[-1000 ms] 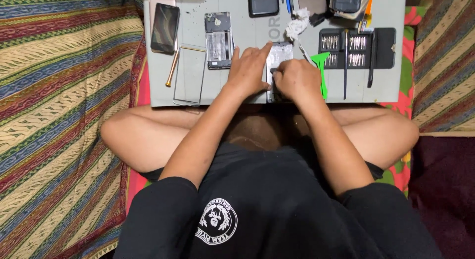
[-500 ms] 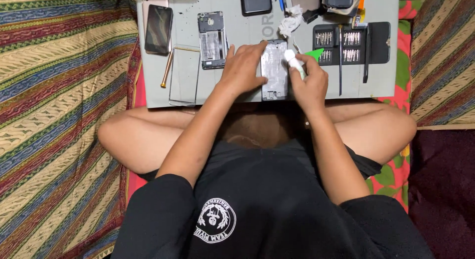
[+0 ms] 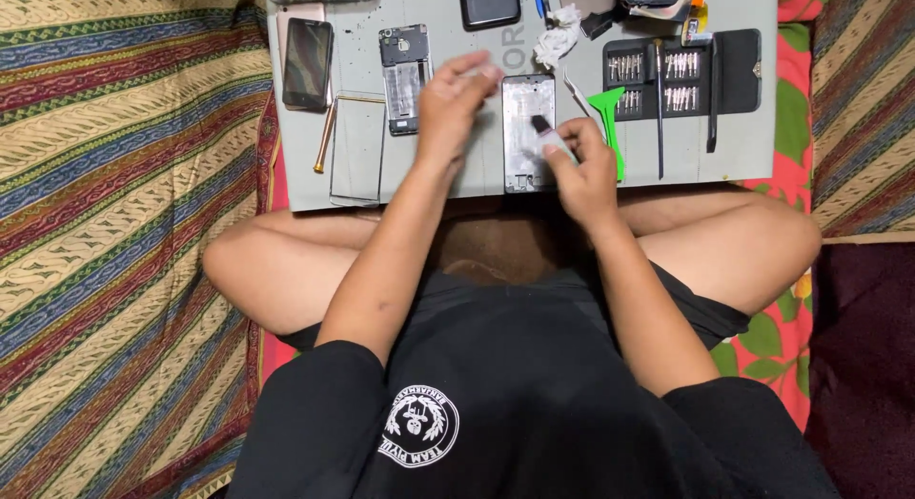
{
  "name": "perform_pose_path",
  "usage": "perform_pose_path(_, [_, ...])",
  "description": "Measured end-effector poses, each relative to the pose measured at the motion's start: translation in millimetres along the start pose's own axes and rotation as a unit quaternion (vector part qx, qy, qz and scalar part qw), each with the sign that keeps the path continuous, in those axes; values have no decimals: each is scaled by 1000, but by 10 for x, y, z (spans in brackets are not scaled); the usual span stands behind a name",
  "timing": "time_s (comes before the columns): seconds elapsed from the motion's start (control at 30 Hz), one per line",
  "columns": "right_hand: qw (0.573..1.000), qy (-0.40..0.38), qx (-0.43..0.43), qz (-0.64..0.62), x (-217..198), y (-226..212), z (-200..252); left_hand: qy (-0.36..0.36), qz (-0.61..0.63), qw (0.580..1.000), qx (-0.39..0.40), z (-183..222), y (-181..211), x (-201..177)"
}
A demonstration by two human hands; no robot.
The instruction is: Scraping adhesive residue from a mobile phone housing using a plastic pry tool during a repair process.
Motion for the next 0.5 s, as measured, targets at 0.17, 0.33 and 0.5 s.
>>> perform_pose_path(0.17, [894,80,203,-391,-116,314,-120,-24,-288,937,193,137,-11,-179])
perform_pose_path(0.33, [897,156,232,-341,-61,407,-229,-179,-478,823,248,448,-364,-205])
perform_pose_path(0.5, [960,85,142,-228,31,236,-205,-167,-499,793,307,584,-552,-187])
Point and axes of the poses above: each hand's wrist, its own z-axis away from the middle knuckle, its own x-axis out of the palm, y = z × x, the point moved 2 cm from there along -z, towards the middle knuckle, and after that the axes turned 5 degrees about x, right-handed, at the moved point
